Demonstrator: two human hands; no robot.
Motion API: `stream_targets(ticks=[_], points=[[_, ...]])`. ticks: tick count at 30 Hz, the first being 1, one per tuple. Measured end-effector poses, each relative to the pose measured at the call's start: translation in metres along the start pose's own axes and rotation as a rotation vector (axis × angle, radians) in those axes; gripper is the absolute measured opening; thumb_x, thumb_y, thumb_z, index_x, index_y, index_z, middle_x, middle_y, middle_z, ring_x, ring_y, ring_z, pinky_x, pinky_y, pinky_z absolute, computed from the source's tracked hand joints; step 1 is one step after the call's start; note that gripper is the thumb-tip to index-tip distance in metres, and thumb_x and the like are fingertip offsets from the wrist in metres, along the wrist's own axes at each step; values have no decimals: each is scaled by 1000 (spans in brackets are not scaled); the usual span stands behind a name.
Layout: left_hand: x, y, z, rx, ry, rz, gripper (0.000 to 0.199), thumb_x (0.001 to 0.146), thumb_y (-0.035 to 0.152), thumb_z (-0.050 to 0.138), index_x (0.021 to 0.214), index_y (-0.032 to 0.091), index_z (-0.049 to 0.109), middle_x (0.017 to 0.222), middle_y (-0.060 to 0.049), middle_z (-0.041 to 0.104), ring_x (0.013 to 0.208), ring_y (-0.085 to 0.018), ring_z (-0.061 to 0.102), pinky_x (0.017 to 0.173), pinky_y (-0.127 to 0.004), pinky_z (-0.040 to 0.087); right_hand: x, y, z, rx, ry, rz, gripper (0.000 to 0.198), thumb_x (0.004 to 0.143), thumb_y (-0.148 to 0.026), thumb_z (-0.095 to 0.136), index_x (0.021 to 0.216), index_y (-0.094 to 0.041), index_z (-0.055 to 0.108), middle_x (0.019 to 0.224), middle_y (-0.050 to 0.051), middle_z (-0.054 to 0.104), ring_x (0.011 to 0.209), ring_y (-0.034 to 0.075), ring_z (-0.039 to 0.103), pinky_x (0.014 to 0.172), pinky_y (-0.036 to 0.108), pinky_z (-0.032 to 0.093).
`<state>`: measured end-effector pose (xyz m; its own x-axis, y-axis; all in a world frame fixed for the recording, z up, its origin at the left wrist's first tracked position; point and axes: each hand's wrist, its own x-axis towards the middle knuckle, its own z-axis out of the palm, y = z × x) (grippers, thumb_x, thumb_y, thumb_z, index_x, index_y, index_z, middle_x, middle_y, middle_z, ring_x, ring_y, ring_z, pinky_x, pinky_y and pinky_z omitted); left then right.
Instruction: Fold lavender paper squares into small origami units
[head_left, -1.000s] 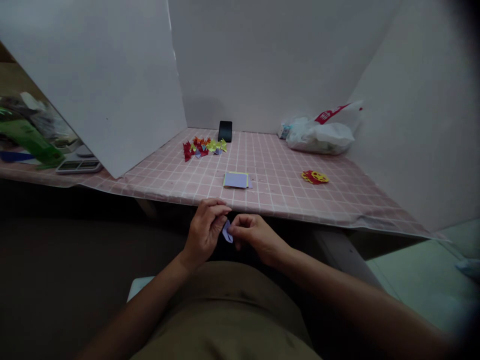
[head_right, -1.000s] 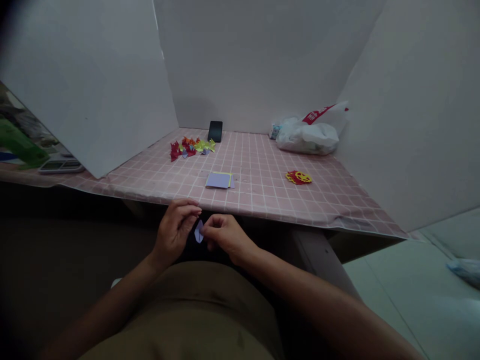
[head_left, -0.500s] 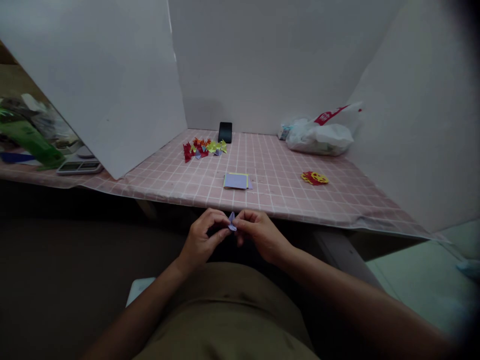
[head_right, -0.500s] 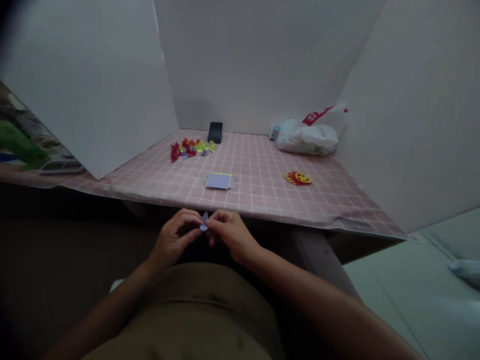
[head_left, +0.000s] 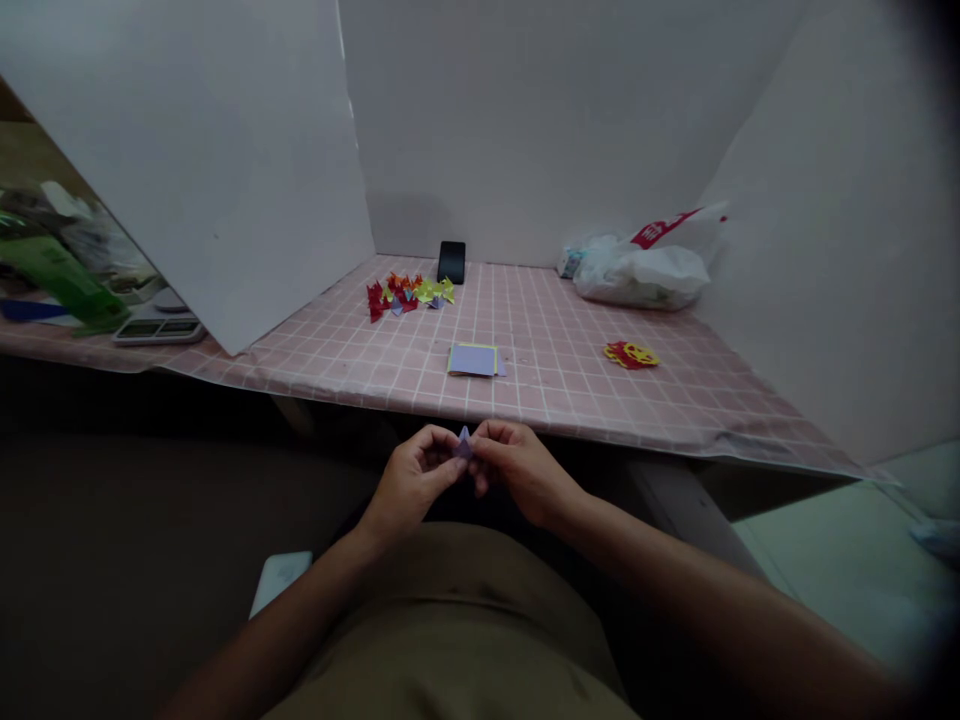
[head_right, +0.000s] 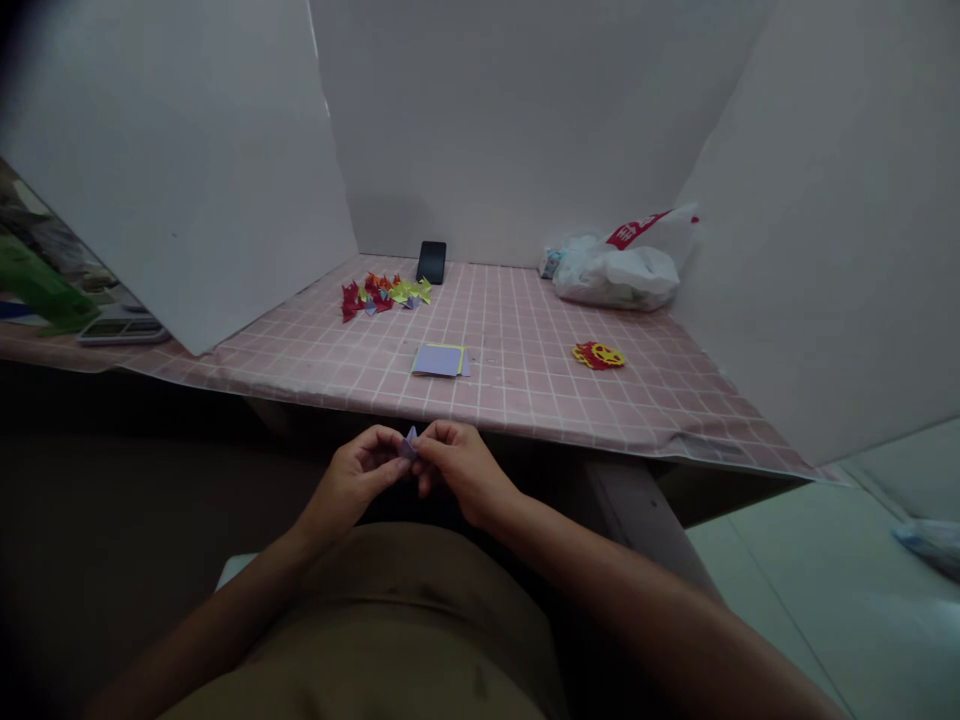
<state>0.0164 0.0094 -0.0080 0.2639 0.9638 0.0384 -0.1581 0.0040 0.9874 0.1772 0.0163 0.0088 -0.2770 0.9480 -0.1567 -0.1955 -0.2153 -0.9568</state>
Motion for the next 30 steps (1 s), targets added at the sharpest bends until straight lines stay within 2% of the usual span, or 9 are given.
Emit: stream_targets(ticks=[7, 15, 21, 26, 30], points=[[-1, -1, -1, -31, 35, 21, 16, 77, 26, 76, 84, 16, 66, 74, 0, 69, 70, -12, 63, 70, -24, 50, -1, -1, 0, -52, -20, -48, 26, 78, -34, 71, 67, -17, 56, 58, -2, 63, 45, 7, 53, 49, 21, 38], [-4, 3, -4, 22, 67, 177, 9, 80, 21, 74, 83, 17, 67, 76, 0, 69, 73, -14, 65, 71, -25, 52, -5, -4, 1, -108, -94, -168, 25, 84, -38, 70, 74, -17, 60, 67, -2, 63, 54, 8, 57, 57, 24, 43], [-7, 6, -3, 69, 75, 274, 7, 82, 20, 72, 86, 19, 67, 78, 0, 67, 74, -14, 64, 70, -25, 51, -7, -9, 3, -126, -112, -156, 23, 84, -37, 69, 74, -18, 61, 69, -1, 63, 54, 10, 57, 56, 25, 43], [-8, 10, -7, 158, 60, 342, 3, 82, 18, 68, 81, 20, 67, 78, -1, 65, 72, -14, 60, 67, -25, 48, -9, -13, 2, -207, -89, -184, 19, 82, -33, 68, 74, -18, 60, 67, -2, 61, 54, 10, 55, 55, 25, 41], [-9, 14, -10, 278, 31, 398, 11, 83, 14, 64, 74, 19, 68, 81, -3, 64, 75, -15, 60, 68, -26, 47, -10, -13, 1, -259, -99, -202, 15, 82, -30, 66, 75, -18, 60, 66, -3, 60, 52, 9, 55, 53, 24, 41]])
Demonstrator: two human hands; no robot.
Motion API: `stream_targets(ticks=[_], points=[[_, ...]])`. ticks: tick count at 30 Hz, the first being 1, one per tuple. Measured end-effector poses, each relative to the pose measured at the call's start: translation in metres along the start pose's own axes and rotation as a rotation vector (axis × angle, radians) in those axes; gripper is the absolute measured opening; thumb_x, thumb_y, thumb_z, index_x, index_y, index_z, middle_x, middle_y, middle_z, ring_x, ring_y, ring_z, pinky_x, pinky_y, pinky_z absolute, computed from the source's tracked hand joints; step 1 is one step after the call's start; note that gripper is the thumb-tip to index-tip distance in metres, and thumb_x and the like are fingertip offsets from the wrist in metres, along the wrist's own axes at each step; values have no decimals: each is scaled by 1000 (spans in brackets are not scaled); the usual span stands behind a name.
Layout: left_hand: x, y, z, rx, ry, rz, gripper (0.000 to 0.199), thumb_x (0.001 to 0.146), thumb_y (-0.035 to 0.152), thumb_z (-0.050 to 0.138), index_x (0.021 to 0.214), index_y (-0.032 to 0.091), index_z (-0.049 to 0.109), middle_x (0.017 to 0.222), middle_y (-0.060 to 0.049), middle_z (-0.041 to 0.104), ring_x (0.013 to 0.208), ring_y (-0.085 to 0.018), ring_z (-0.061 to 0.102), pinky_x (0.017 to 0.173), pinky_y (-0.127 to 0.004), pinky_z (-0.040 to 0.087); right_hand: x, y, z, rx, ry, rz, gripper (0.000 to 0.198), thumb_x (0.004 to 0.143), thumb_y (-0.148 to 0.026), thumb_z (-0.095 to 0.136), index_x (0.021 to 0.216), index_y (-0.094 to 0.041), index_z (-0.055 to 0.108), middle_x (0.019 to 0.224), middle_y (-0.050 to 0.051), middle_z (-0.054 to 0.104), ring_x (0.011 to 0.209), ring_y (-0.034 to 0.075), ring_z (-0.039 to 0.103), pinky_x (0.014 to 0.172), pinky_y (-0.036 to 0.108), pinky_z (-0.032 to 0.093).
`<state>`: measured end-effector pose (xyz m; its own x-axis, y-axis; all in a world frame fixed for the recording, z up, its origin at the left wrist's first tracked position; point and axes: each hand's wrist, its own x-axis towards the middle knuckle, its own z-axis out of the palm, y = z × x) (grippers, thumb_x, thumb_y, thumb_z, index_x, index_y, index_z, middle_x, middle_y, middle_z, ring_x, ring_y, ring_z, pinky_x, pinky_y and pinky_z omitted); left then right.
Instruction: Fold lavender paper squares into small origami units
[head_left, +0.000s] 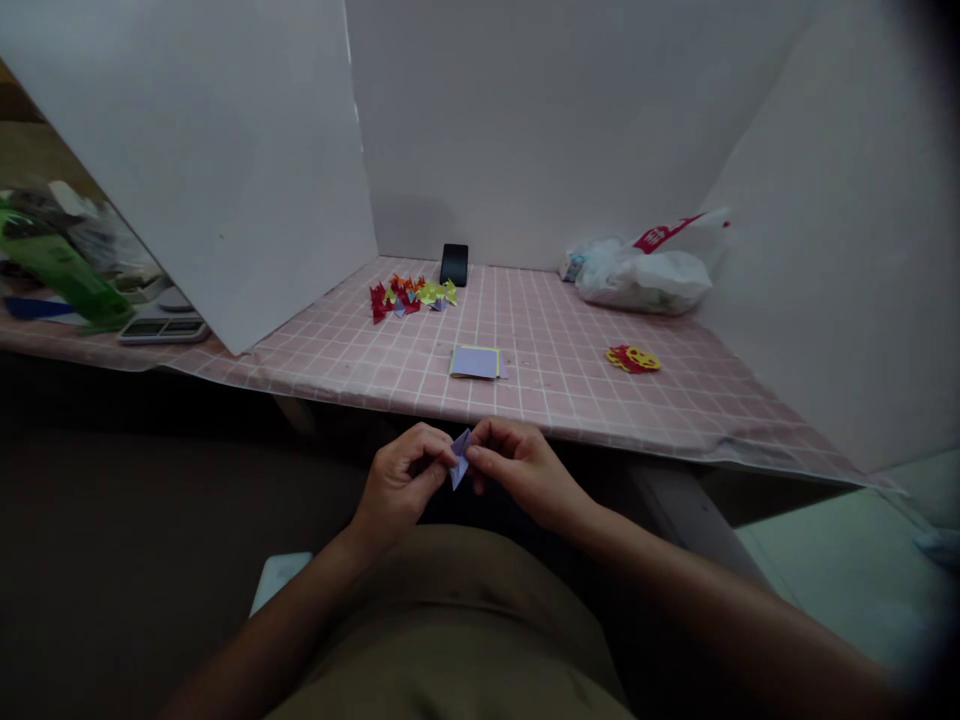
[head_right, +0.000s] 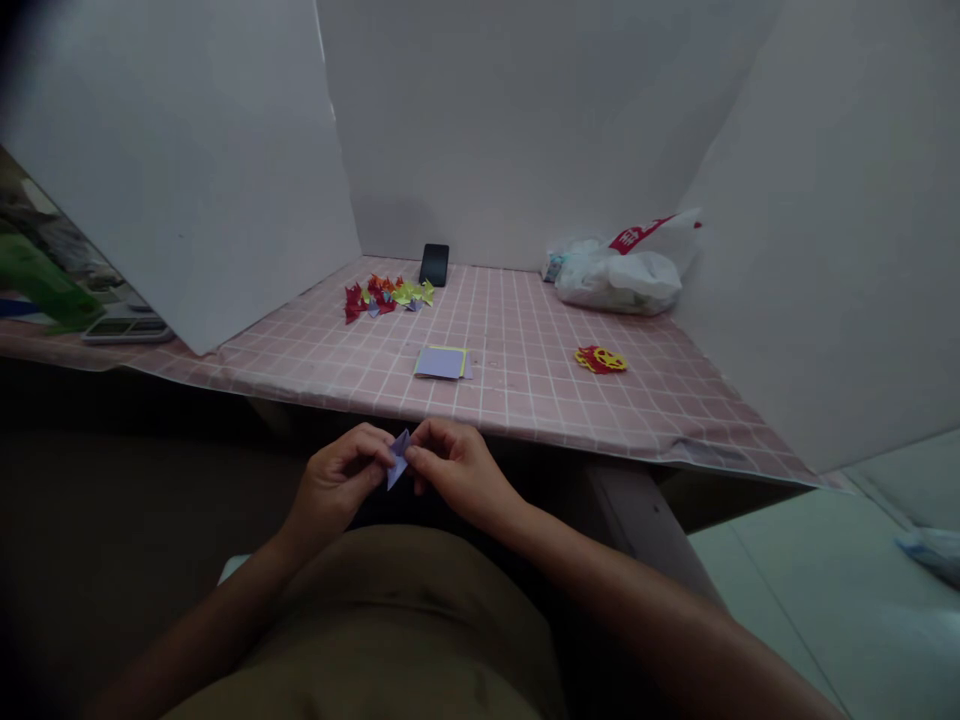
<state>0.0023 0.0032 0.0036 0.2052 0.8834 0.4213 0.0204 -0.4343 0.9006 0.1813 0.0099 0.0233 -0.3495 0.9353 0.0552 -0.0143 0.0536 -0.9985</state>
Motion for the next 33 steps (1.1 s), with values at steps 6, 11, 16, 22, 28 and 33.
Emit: stream_targets(ticks=[6, 11, 16, 22, 28, 33], points=[[-2, 0, 5, -62, 83, -111, 9, 81, 20, 68, 89, 20, 65, 79, 0, 65, 71, -14, 61, 66, -24, 49, 1, 1, 3, 8, 46, -2, 17, 82, -29, 65, 72, -18, 57, 65, -3, 60, 52, 10, 56, 53, 25, 42], [-2, 3, 8, -71, 151, -181, 13, 79, 23, 71, 87, 19, 62, 79, -1, 66, 72, -14, 62, 66, -24, 50, 0, 1, 4, 21, 72, -18, 16, 81, -28, 66, 73, -18, 57, 66, -2, 61, 53, 10, 57, 54, 25, 42], [-3, 4, 8, -31, 131, -167, 9, 80, 25, 69, 83, 19, 64, 74, -1, 67, 68, -14, 61, 63, -25, 48, -1, 3, 5, 50, 88, -24, 17, 82, -29, 66, 73, -19, 56, 64, -3, 59, 53, 10, 56, 55, 25, 42], [-3, 6, 6, -62, 116, -191, 11, 86, 29, 66, 87, 18, 67, 77, -1, 69, 72, -15, 63, 68, -26, 50, 0, 3, 6, 34, 104, -29, 18, 82, -30, 66, 72, -19, 56, 63, -3, 59, 53, 10, 55, 55, 26, 43], [1, 2, 5, -209, 94, -318, 17, 82, 33, 72, 83, 17, 66, 75, 0, 69, 71, -15, 64, 70, -27, 50, 0, 2, 7, -4, 114, -37, 19, 82, -30, 65, 71, -19, 55, 62, -2, 60, 53, 11, 56, 54, 26, 43], [2, 2, 4, -293, 74, -404, 20, 77, 31, 76, 87, 16, 66, 77, 0, 69, 71, -14, 64, 71, -27, 51, -1, 2, 7, -22, 125, -27, 19, 82, -30, 65, 70, -20, 55, 61, -3, 59, 53, 11, 56, 54, 26, 43]])
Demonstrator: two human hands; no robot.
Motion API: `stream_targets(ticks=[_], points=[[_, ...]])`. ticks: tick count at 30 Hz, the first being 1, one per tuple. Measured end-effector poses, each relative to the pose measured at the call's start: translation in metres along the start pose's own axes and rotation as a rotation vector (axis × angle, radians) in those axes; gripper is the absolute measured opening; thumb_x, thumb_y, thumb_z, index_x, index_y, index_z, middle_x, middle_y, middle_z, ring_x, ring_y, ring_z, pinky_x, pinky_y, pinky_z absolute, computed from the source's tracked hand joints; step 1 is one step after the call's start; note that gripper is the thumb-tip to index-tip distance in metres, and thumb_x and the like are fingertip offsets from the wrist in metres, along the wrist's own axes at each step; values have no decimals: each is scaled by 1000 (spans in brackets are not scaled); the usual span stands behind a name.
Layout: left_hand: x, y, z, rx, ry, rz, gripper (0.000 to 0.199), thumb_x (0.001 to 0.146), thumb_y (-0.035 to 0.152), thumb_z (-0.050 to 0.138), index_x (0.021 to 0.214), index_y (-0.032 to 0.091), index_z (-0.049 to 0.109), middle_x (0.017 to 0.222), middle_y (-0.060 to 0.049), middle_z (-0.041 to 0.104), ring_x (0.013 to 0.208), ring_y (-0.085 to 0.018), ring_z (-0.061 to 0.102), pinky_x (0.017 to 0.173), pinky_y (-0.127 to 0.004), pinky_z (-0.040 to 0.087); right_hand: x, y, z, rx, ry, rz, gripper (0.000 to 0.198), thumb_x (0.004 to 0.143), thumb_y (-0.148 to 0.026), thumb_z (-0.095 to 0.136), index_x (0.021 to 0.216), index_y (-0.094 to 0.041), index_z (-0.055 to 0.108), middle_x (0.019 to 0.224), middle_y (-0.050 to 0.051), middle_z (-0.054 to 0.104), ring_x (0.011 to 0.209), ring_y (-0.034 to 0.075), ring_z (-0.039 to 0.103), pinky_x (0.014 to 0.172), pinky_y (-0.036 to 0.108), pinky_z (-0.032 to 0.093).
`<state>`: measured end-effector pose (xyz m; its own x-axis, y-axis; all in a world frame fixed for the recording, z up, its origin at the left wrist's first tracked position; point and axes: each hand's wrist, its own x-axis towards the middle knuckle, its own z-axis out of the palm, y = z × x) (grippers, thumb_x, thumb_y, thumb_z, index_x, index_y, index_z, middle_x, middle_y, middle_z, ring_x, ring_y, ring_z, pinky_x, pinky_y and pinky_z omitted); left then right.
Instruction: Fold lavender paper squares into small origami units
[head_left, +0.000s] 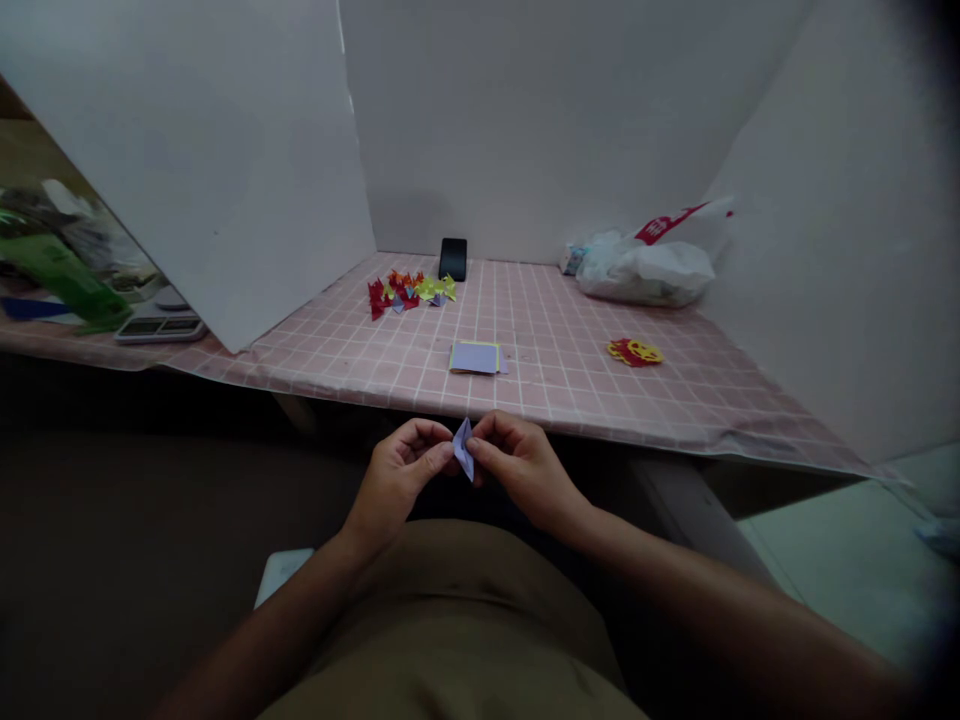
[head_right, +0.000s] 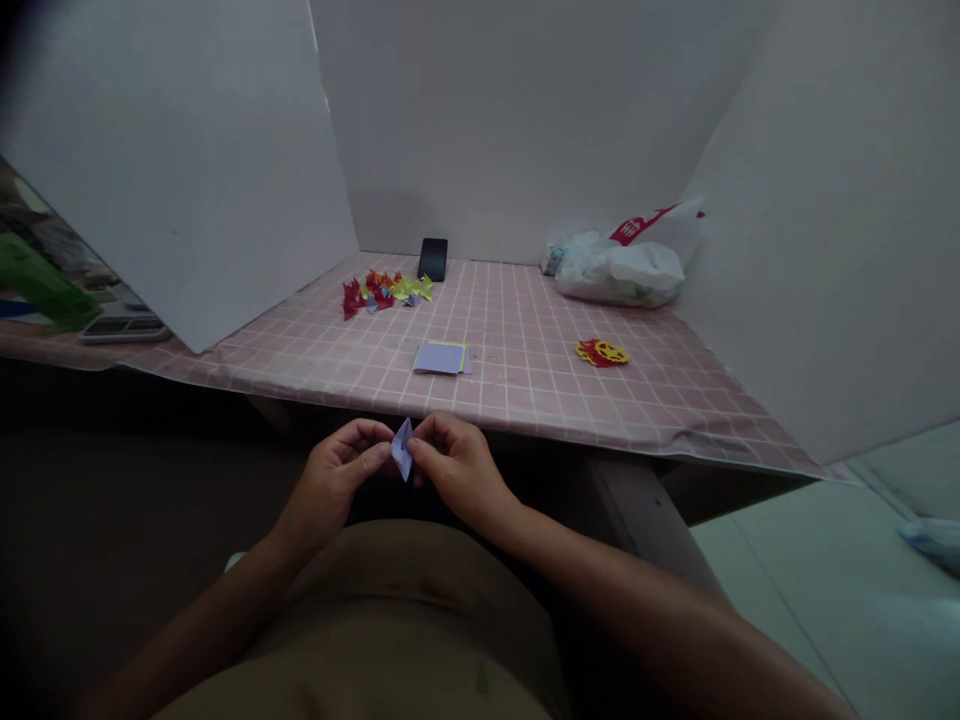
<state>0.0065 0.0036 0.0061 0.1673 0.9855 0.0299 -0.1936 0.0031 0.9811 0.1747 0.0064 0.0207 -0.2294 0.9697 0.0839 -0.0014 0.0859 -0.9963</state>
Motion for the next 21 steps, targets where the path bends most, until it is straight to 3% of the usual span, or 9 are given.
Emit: stream_targets(ticks=[11, 21], points=[[0, 5, -2, -20, -56, -95, 19, 75, 28, 77, 87, 15, 70, 77, -2, 70, 69, -12, 62, 70, -26, 50, -1, 1, -1, -47, 1, -4, 20, 83, -31, 65, 71, -20, 55, 61, -3, 58, 52, 11, 54, 51, 24, 41], [0, 3, -1, 1, -37, -78, 16, 79, 30, 75, 81, 15, 70, 68, 0, 66, 63, -11, 59, 64, -25, 48, -2, 3, 0, -36, 3, -2, 20, 83, -31, 65, 71, -20, 54, 62, -3, 57, 51, 10, 53, 51, 24, 40]])
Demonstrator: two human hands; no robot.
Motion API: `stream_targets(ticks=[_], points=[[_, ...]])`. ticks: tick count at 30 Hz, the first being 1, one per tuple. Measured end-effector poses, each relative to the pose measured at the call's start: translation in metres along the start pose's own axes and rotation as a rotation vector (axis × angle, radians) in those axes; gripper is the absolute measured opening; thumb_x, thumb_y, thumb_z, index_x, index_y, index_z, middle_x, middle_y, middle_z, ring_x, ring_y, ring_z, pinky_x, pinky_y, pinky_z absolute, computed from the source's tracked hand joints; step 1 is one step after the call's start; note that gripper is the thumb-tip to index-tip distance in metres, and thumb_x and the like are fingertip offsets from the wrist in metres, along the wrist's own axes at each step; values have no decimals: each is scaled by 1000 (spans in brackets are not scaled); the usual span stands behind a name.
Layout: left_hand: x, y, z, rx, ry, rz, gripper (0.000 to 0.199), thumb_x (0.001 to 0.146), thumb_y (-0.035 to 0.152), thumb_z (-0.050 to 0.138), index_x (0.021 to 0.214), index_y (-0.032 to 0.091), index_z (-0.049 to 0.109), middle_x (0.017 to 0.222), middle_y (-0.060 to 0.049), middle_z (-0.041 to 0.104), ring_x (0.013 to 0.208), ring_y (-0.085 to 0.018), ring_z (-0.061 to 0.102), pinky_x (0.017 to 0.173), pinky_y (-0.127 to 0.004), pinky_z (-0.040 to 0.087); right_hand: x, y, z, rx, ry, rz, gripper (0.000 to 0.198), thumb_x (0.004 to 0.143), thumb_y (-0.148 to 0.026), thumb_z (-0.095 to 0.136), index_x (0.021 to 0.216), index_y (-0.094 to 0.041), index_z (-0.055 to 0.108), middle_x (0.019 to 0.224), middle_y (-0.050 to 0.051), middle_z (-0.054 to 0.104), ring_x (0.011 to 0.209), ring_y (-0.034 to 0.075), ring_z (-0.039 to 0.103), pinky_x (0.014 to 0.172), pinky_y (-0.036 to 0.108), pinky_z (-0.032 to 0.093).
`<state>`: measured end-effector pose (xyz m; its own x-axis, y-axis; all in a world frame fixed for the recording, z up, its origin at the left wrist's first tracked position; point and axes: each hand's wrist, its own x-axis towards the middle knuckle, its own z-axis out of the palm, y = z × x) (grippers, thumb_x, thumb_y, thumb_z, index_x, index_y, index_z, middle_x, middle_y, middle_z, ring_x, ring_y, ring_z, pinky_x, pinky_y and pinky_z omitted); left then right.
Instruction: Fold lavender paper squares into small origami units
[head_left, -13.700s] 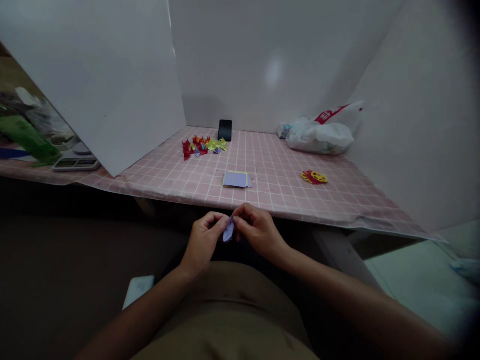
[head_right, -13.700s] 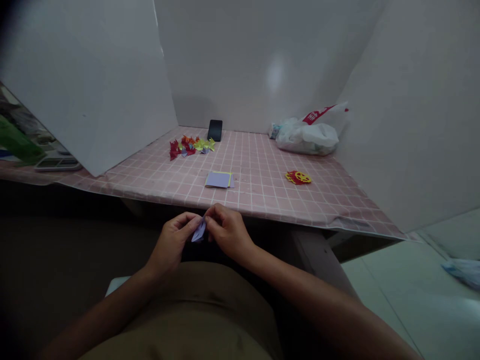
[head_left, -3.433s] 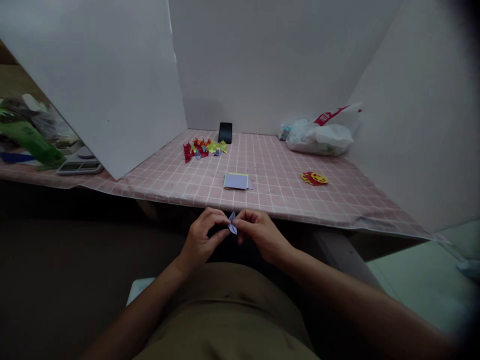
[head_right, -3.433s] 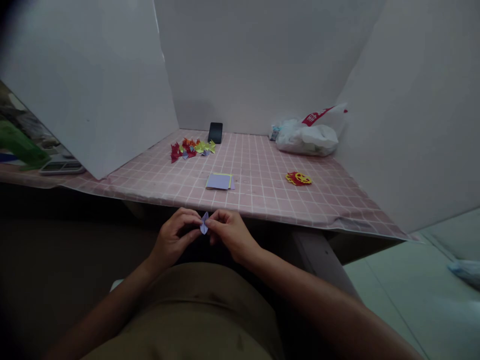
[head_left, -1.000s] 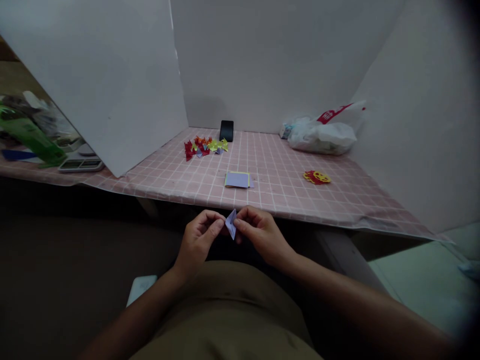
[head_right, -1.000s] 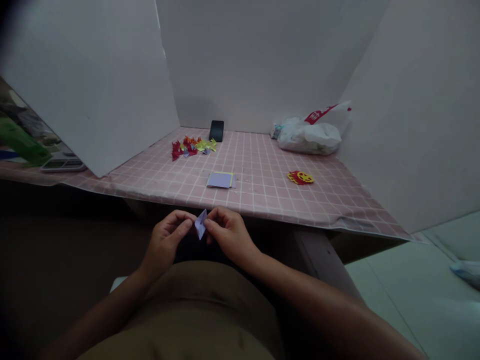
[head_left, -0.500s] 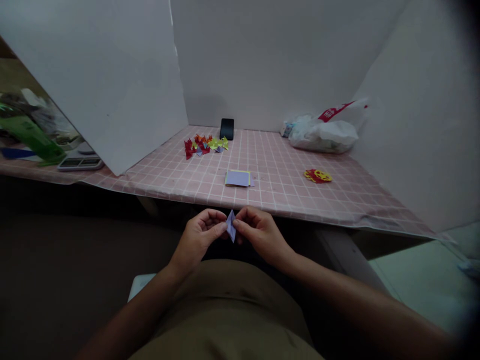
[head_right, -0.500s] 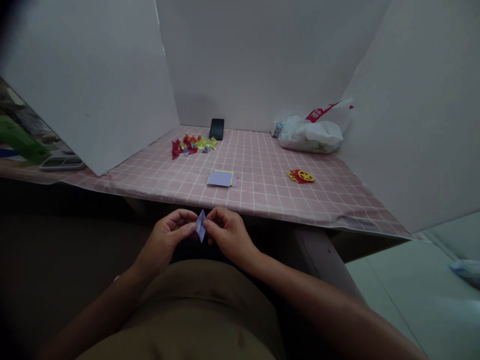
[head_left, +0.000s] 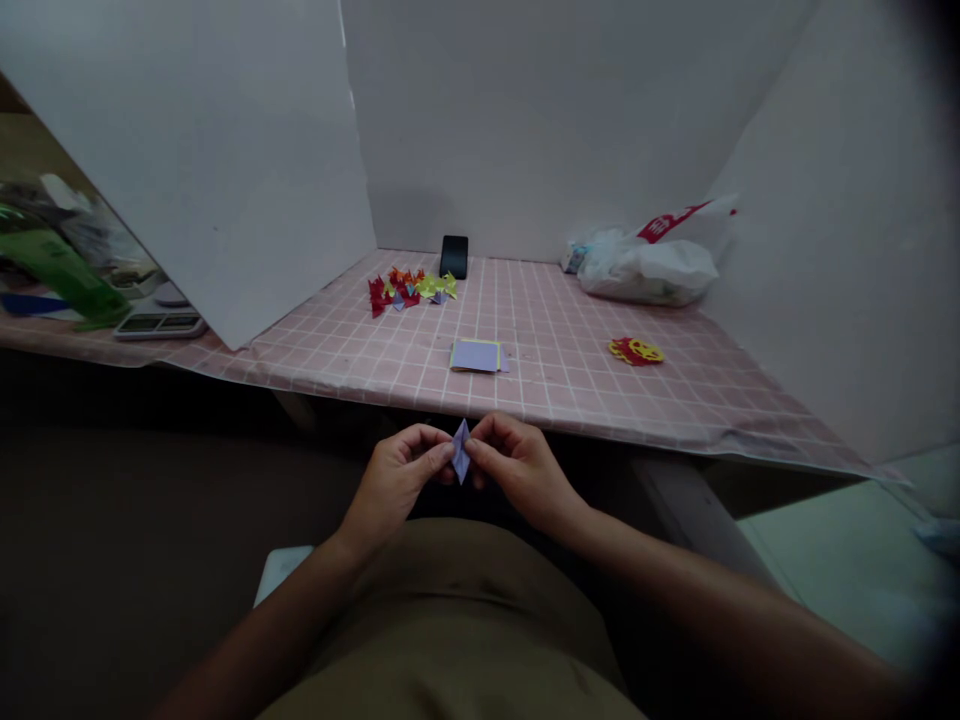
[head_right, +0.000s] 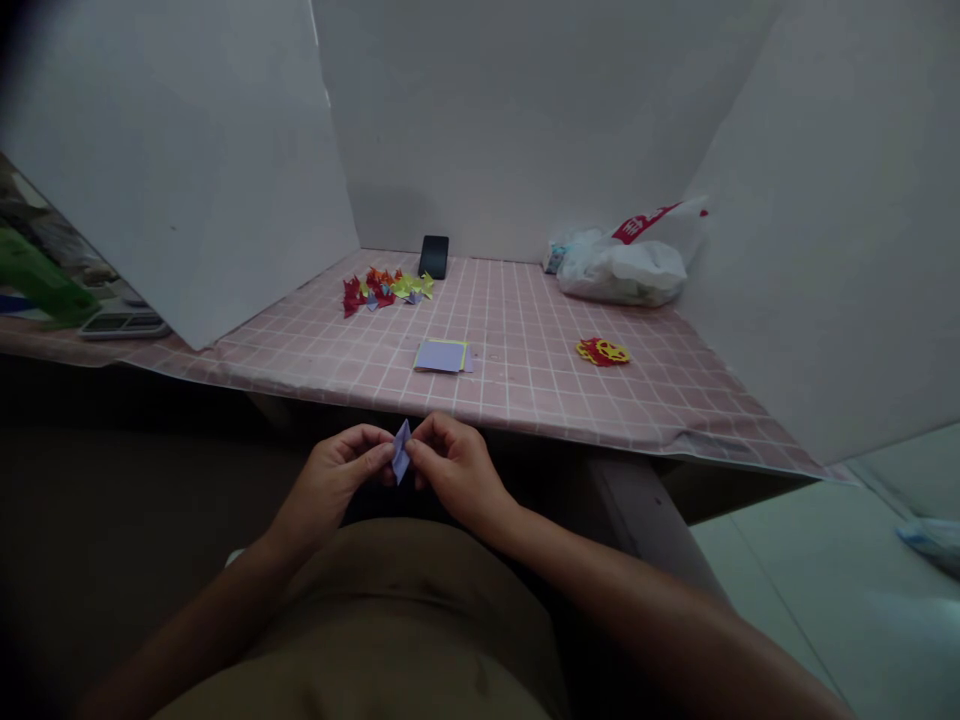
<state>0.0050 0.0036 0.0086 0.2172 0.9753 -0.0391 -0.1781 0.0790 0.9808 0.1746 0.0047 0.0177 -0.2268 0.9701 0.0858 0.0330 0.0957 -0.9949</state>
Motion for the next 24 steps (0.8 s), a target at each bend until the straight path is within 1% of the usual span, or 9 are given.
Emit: stream_targets(ticks=[3, 6, 9, 13, 18, 24], points=[[2, -5, -3, -56, -18, -18, 18, 77, 31, 77, 82, 15, 70, 70, 0, 68, 62, -11, 59, 63, -24, 48, 0, -1, -1, 16, -11, 6, 20, 84, -31, 65, 72, -19, 54, 62, -3, 58, 52, 10, 54, 52, 24, 41], [4, -11, -7, -113, -67, -28, 18, 76, 29, 79, 84, 15, 71, 72, -1, 69, 64, -10, 60, 65, -23, 48, 1, -1, -1, 59, -20, 23, 21, 84, -32, 65, 72, -19, 54, 60, -3, 58, 52, 10, 54, 52, 24, 40], [5, -14, -8, -132, -88, -24, 18, 76, 28, 79, 85, 15, 71, 72, -1, 70, 64, -10, 60, 65, -22, 48, 1, 0, 0, 108, -23, 39, 21, 83, -32, 66, 72, -19, 54, 59, -4, 59, 51, 9, 54, 53, 24, 41], [3, -11, -5, -97, -60, -8, 18, 76, 28, 79, 84, 14, 70, 71, 0, 69, 63, -10, 60, 64, -22, 47, 1, 1, 1, 131, -15, 36, 21, 83, -32, 66, 73, -19, 54, 59, -5, 59, 51, 9, 54, 53, 24, 41], [0, -2, 0, -18, -22, -6, 19, 74, 28, 78, 83, 14, 69, 70, 0, 68, 62, -10, 58, 62, -23, 47, 2, 3, 1, 109, -2, 24, 19, 83, -30, 66, 73, -18, 54, 61, -4, 59, 51, 9, 54, 52, 23, 41], [-2, -3, 0, 17, -27, -11, 17, 78, 29, 76, 84, 15, 68, 67, 1, 67, 60, -10, 59, 61, -23, 48, 2, 5, 0, 92, -1, 17, 19, 83, -29, 65, 74, -18, 54, 62, -4, 59, 51, 8, 53, 52, 23, 40]])
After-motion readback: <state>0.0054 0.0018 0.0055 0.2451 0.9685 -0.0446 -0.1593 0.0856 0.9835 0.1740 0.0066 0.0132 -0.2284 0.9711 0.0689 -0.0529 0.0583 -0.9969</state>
